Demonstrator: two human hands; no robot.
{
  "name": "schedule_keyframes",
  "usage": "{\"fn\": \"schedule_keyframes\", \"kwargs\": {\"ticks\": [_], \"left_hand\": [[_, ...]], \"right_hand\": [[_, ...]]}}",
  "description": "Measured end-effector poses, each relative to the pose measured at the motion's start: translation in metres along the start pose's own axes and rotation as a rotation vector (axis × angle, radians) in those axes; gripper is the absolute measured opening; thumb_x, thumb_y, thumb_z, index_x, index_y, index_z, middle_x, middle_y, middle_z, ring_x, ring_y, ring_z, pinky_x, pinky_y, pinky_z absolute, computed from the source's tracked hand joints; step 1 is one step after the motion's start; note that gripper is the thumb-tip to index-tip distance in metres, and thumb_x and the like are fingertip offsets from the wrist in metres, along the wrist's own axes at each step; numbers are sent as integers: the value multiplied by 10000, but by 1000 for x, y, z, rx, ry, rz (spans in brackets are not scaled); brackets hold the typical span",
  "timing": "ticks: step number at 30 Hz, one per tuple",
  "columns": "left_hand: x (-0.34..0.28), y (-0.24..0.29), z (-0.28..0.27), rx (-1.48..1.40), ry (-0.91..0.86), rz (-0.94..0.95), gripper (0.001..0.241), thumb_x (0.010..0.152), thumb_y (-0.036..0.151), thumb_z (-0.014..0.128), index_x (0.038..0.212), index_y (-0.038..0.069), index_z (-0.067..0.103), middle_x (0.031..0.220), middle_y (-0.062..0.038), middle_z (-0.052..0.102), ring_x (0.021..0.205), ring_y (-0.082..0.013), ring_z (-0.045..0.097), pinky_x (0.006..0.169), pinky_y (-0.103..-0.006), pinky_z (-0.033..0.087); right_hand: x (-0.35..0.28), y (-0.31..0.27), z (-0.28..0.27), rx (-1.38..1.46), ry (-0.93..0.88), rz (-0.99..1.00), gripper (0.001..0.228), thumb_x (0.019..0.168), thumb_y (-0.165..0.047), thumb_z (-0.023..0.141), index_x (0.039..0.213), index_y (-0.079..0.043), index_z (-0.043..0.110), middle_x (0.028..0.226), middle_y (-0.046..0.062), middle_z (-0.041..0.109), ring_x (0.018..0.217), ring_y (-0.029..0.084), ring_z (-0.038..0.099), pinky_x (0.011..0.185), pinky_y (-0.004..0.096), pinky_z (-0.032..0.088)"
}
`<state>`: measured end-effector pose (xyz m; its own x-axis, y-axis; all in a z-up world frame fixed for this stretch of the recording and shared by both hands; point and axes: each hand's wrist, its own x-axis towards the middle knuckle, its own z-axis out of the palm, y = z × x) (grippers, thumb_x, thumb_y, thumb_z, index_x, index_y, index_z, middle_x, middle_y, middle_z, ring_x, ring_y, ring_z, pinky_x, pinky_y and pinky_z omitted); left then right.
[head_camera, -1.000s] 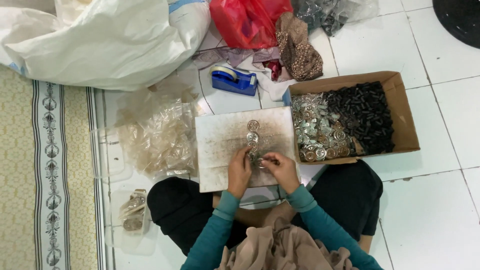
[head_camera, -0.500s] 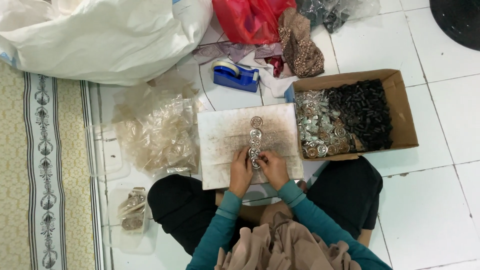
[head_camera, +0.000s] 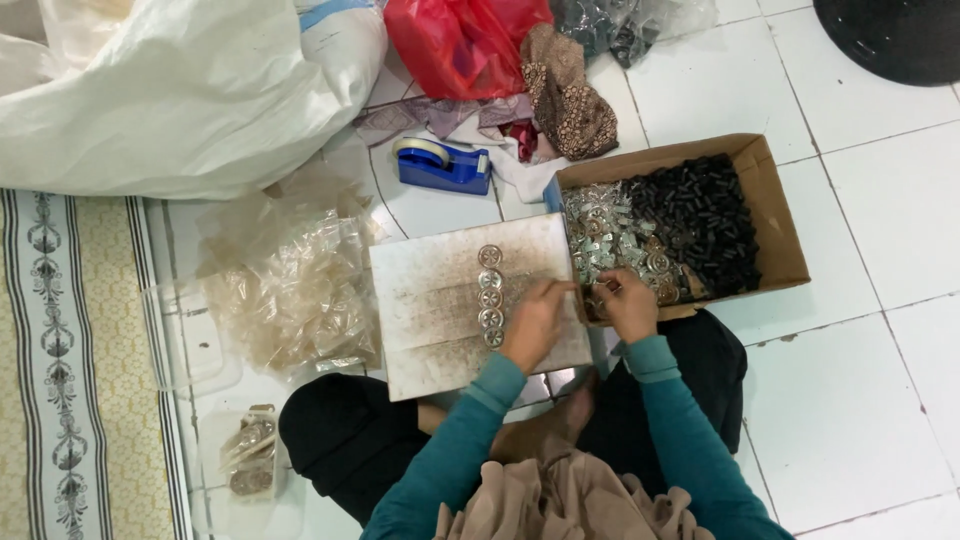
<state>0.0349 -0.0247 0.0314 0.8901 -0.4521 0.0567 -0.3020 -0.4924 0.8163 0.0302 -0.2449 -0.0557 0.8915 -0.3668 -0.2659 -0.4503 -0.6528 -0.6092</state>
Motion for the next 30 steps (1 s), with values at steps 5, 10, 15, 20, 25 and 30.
{"fn": "schedule_keyframes", "kwargs": {"ticks": [5, 10, 15, 20, 25, 30], "left_hand": [[63, -48, 139, 408, -318, 86, 237, 935, -37, 574, 1128, 22, 698, 1093, -210, 651, 904, -281, 698, 701, -331, 627], [86, -106, 230, 500, -359, 43, 149, 877, -36, 592, 908, -17, 737, 998, -282, 660, 734, -273, 719, 554, -368, 630], [87, -89, 213, 626, -367, 41, 167, 871, 10, 608, 755, 20, 728, 714, -168, 672, 677, -234, 692, 588, -365, 619], [79, -68, 183, 571, -299, 59, 156, 880, -27, 602, 768, 2, 708, 707, -162, 656, 651, -234, 701, 561, -344, 611], [80, -47, 142, 441, -323, 50, 138, 931, -38, 591, 1022, -111, 665, 826, -231, 696, 759, -284, 737, 635, -359, 636], [65, -34, 94, -159, -192, -161, 193, 949, 93, 682, 1130, 34, 648, 1104, -224, 717, 1097, -408, 684, 961, -511, 565]], "right_hand": [[34, 41, 11, -360, -180, 86, 249, 908, -151, 705, 1134, -229, 776, 985, 76, 781, 948, 323, 747, 832, 490, 615], [37, 25, 2, -552, -211, 65, 58, 831, -65, 747, 880, -94, 752, 727, 112, 730, 666, 286, 719, 625, 444, 621], [32, 24, 0, -497, -278, 88, 208, 948, -41, 585, 1038, -63, 772, 889, 166, 766, 851, 328, 751, 764, 501, 636], [9, 3, -12, -404, -205, 97, 199, 972, -23, 561, 1066, -8, 737, 928, 209, 755, 896, 359, 751, 781, 502, 634], [-10, 16, -21, -189, -87, 14, 257, 954, -3, 599, 1171, -9, 736, 1032, 258, 752, 965, 429, 728, 813, 549, 627], [-7, 27, -27, 391, -31, 17, 237, 937, -163, 775, 1126, -23, 747, 1039, 235, 729, 987, 366, 700, 831, 533, 600]]}}
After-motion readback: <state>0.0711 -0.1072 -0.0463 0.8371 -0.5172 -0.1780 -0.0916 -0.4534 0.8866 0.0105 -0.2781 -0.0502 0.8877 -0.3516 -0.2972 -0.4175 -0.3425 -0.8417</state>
